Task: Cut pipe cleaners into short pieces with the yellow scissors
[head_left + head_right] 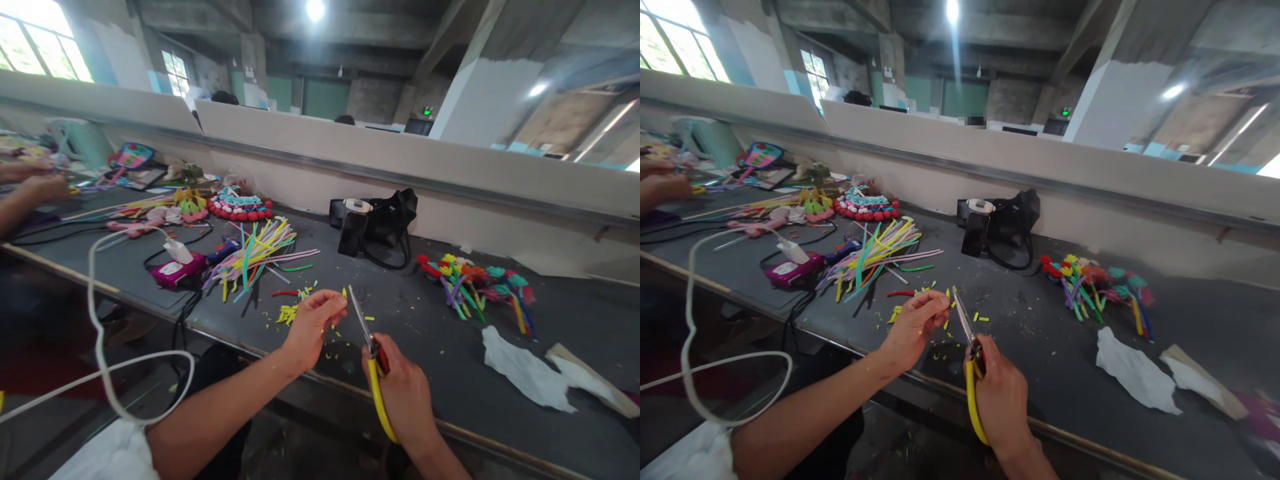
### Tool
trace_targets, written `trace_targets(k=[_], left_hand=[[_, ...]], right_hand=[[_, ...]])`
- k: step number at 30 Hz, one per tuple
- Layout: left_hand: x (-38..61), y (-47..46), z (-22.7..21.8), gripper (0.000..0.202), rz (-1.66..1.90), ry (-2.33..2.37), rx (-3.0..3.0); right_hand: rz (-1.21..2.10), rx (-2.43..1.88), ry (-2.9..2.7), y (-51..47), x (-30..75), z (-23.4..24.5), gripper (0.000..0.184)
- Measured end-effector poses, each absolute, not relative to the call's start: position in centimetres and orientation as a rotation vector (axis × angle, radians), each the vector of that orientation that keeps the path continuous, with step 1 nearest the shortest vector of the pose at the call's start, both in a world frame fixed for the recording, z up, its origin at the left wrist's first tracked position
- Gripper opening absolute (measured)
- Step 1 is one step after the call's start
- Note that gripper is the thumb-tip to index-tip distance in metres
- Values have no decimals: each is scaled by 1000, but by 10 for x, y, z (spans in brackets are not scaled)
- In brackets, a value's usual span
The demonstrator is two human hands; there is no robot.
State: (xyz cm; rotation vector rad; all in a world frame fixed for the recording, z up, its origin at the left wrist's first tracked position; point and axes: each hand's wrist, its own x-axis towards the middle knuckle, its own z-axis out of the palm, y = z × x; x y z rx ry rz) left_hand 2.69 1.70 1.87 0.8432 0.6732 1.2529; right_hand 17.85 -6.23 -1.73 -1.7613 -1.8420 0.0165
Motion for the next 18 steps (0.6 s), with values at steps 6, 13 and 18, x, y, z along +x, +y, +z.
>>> trace_targets(k=[6, 13, 18], left_hand=[[27, 17, 18, 14, 1252, 654, 823], [19, 26, 19, 14, 1247, 797, 1041], [-11, 48, 19, 9, 1123, 1126, 1678]], right_hand=[[56, -1819, -1834, -65, 177, -16, 23], [-29, -1819, -1824, -61, 182, -18, 26], [11, -1826, -1792, -60, 191, -17, 26]])
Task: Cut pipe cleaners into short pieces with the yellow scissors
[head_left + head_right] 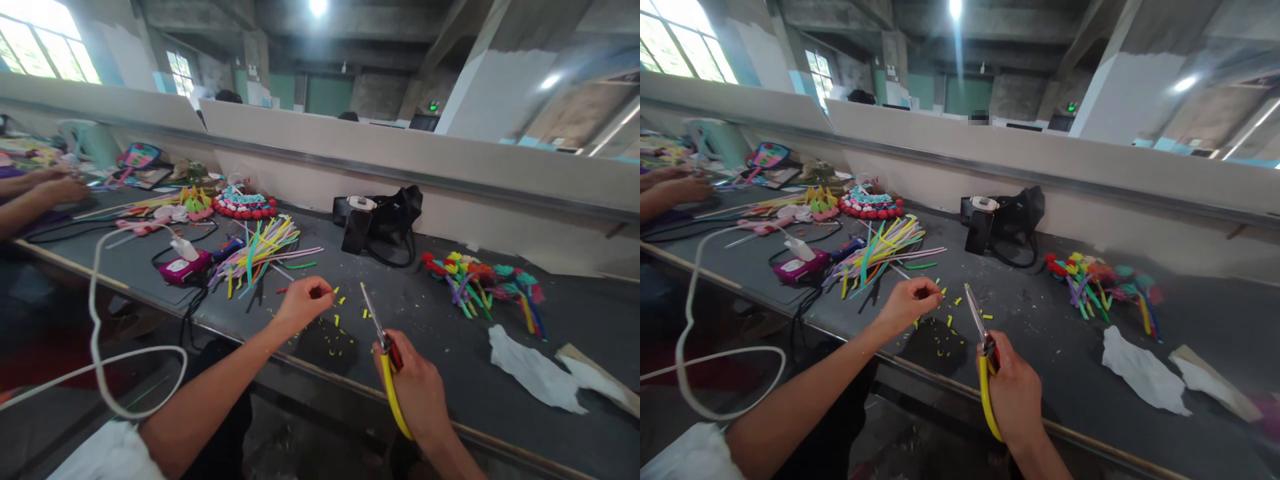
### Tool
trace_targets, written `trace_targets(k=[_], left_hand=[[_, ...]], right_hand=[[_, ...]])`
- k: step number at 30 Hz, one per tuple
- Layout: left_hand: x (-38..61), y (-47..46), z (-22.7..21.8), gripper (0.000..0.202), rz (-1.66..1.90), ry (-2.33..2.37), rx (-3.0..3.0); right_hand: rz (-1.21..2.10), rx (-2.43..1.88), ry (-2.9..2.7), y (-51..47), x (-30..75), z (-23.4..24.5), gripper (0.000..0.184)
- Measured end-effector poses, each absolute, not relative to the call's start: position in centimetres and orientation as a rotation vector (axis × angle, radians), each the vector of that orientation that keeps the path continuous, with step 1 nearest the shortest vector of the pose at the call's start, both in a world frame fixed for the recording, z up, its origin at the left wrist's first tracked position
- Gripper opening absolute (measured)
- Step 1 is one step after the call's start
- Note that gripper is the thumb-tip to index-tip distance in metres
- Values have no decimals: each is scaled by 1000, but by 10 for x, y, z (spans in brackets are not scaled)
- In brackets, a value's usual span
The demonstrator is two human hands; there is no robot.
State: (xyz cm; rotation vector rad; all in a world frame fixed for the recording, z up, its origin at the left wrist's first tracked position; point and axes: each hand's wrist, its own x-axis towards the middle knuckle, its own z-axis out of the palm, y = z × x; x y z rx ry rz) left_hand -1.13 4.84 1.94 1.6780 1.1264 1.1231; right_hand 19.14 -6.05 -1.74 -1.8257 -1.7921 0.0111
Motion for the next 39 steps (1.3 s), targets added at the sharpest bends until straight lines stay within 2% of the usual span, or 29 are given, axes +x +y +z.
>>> trace_targets(k=[4, 7, 11, 15, 22, 28, 30, 33, 36, 39], left_hand=[[-45, 64, 15, 6, 796, 1456, 2295], [-58, 66, 11, 10, 613, 1570, 2455], [-45, 60, 5, 16, 606, 1545, 2542], [-14, 53, -2, 18, 642, 1326, 2651], [8, 57, -14, 7, 654, 1259, 2348], [4, 62, -16, 7, 720, 1175, 2133], [2, 60, -13, 6, 734, 1118, 2052], [0, 54, -3, 15, 764, 1011, 1810], [-1, 47, 9, 11, 797, 881, 1461], [-1, 42, 14, 7, 778, 814, 1368]], right_hand=[[27, -1854, -1779, -62, 197, -18, 25], [17, -1834, -1783, -62, 200, -18, 26], [22, -1842, -1765, -59, 203, -15, 26], [38, -1837, -1749, -55, 203, -9, 25], [-14, -1777, -1711, -46, 201, 0, 27], [107, -1731, -1677, -39, 196, 1, 25], [157, -1698, -1670, -38, 194, 1, 24], [228, -1623, -1652, -37, 189, 2, 22], [289, -1539, -1614, -37, 182, 5, 24], [393, -1455, -1547, -35, 173, 7, 32]])
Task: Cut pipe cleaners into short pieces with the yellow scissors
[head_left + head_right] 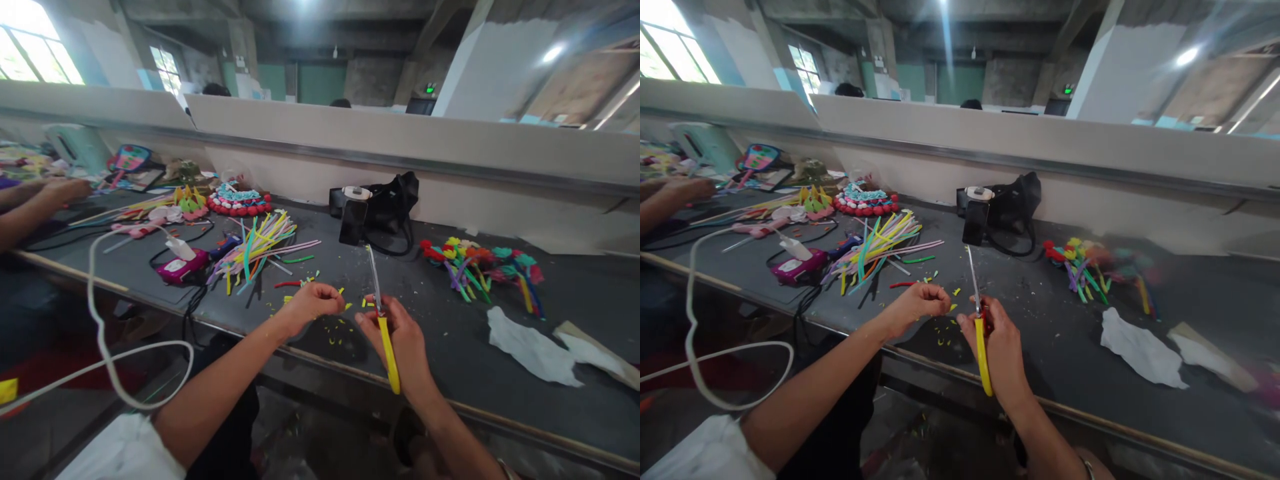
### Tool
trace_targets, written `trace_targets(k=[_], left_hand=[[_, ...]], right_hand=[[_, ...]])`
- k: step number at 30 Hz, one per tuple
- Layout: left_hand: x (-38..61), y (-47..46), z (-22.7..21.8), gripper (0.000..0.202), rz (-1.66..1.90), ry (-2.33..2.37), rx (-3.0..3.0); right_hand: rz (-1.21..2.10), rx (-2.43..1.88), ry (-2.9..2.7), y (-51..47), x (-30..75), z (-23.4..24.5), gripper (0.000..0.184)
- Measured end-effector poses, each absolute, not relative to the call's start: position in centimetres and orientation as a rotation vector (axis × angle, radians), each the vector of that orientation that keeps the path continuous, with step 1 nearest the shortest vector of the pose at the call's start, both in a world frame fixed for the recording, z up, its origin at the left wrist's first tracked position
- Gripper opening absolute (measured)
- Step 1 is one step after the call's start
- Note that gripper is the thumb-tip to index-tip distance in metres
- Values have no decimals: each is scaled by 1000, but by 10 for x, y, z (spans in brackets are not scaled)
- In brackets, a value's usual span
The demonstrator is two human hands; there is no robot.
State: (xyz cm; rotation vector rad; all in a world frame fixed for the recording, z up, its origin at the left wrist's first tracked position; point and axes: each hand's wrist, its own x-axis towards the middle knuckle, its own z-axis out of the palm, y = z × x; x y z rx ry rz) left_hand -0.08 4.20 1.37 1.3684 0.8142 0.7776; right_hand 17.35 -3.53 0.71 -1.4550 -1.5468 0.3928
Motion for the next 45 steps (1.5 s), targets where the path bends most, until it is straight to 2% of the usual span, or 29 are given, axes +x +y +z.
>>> trace_targets(k=[5, 15, 23, 32, 38, 45], left_hand=[[2, 38, 12, 7, 699, 806, 1407], [-7, 45, 16, 6, 729, 698, 1157], [0, 39, 14, 5, 682, 711, 1134], [5, 30, 14, 6, 712, 721, 1282], [8, 31, 17, 4, 897, 647, 1035], [12, 26, 23, 13, 1120, 503, 801]], right_hand=[[506, -1362, -1496, -28, 162, 7, 29], [443, -1444, -1378, -31, 163, 15, 24], [557, -1351, -1397, -32, 158, 11, 33], [349, -1390, -1470, -29, 158, 15, 24], [242, -1463, -1602, -36, 163, 3, 23], [177, -1648, -1784, -53, 162, -13, 25]])
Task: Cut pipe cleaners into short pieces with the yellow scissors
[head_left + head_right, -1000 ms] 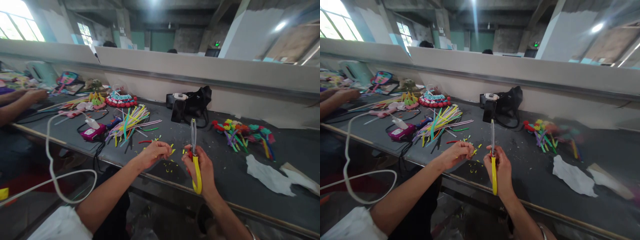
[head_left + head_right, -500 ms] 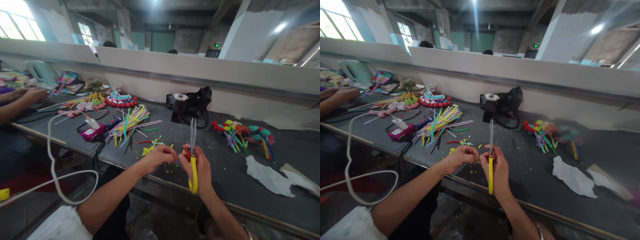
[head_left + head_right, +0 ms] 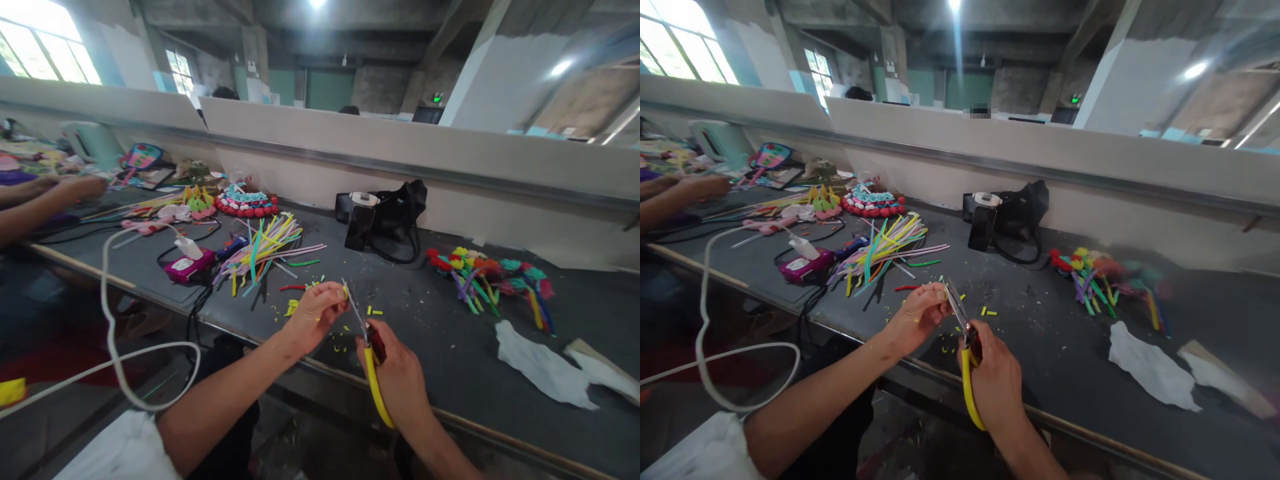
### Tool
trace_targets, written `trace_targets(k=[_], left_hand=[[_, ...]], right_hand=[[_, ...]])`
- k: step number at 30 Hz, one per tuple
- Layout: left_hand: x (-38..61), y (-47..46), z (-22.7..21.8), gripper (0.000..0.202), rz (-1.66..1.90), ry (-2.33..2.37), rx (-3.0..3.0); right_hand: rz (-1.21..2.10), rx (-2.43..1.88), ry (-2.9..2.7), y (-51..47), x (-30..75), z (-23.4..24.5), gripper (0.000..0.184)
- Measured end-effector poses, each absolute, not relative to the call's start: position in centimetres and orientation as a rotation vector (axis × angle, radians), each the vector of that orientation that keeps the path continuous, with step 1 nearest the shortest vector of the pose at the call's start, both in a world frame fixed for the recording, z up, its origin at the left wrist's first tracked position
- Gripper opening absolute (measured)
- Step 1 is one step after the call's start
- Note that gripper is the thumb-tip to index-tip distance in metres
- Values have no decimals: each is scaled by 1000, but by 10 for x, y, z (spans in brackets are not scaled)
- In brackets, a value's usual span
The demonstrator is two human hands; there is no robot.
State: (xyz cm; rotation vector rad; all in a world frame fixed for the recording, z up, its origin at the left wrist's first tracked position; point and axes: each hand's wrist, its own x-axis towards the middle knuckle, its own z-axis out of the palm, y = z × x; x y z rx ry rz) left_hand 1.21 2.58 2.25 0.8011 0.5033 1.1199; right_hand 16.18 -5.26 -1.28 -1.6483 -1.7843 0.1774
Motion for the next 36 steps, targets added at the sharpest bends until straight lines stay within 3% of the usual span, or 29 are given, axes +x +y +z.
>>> trace_targets(k=[36], left_hand=[[23, 22, 18, 13, 1242, 466, 700]], right_hand=[[-28, -1604, -1908, -58, 159, -22, 21]])
